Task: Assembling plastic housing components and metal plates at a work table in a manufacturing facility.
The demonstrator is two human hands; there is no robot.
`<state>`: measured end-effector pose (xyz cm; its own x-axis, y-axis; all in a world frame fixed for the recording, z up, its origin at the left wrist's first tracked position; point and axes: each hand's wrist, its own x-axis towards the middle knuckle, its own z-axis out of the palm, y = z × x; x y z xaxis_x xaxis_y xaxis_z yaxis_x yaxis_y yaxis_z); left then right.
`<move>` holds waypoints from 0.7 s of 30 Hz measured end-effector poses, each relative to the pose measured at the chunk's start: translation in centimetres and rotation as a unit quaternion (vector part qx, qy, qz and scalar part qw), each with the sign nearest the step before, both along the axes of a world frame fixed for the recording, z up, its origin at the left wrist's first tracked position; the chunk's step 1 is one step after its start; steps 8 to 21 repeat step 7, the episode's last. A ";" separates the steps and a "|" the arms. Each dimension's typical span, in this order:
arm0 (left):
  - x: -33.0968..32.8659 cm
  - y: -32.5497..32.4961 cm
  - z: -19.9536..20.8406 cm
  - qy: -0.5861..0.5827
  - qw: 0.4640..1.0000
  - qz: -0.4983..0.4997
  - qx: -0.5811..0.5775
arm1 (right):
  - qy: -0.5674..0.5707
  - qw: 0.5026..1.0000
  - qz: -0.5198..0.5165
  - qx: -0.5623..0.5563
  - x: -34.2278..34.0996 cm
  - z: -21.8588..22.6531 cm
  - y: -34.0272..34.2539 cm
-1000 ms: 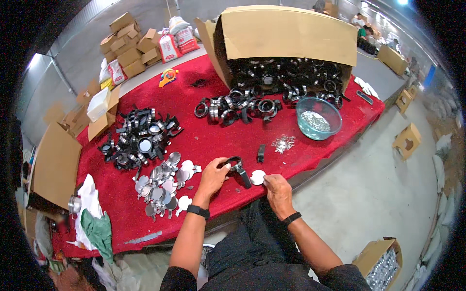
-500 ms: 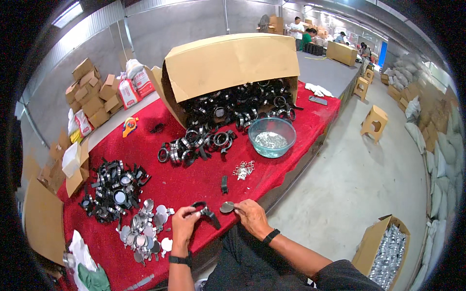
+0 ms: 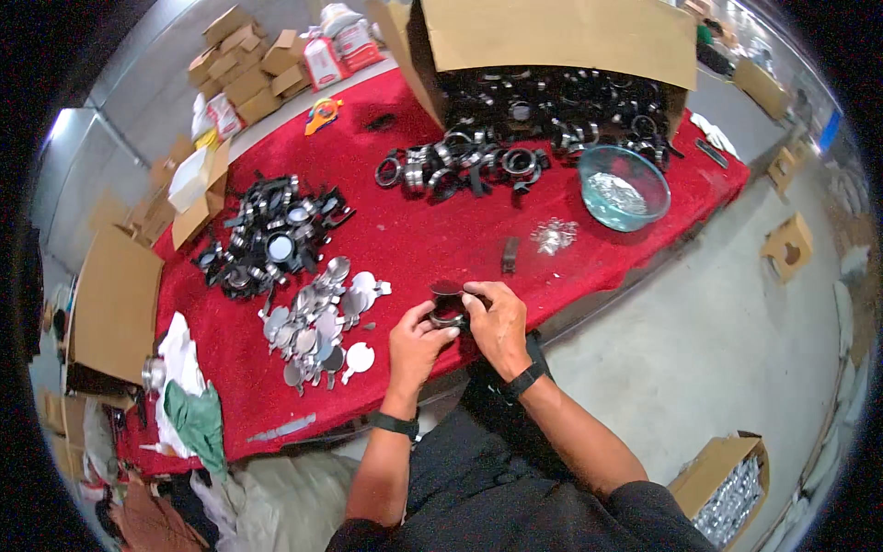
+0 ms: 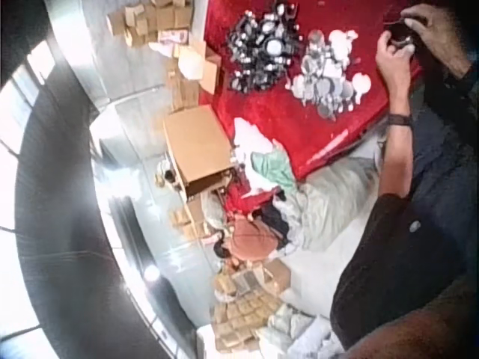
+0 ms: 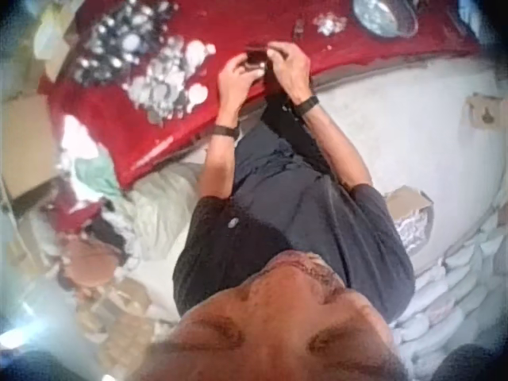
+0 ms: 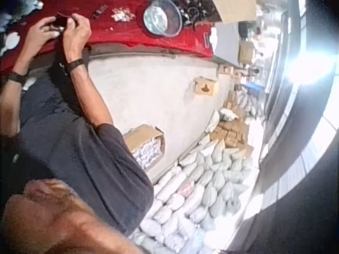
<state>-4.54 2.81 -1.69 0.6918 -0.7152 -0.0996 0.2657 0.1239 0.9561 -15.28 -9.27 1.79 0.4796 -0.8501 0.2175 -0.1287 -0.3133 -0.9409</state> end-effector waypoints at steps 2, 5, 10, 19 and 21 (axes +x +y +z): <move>0.4 0.1 -0.3 -0.016 0.999 0.019 0.022 | 0.001 1.000 -0.005 0.021 0.9 -0.3 1.1; 1.8 -0.4 0.0 -0.039 0.998 0.041 0.028 | -0.012 1.000 0.016 -0.005 2.4 1.1 0.7; 2.4 -0.6 0.1 -0.045 0.998 0.050 0.018 | -0.017 0.998 0.036 -0.055 3.2 2.4 -0.2; 2.4 -0.6 0.1 -0.045 0.998 0.050 0.018 | -0.017 0.998 0.036 -0.055 3.2 2.4 -0.2; 2.4 -0.6 0.1 -0.045 0.998 0.050 0.018 | -0.017 0.998 0.036 -0.055 3.2 2.4 -0.2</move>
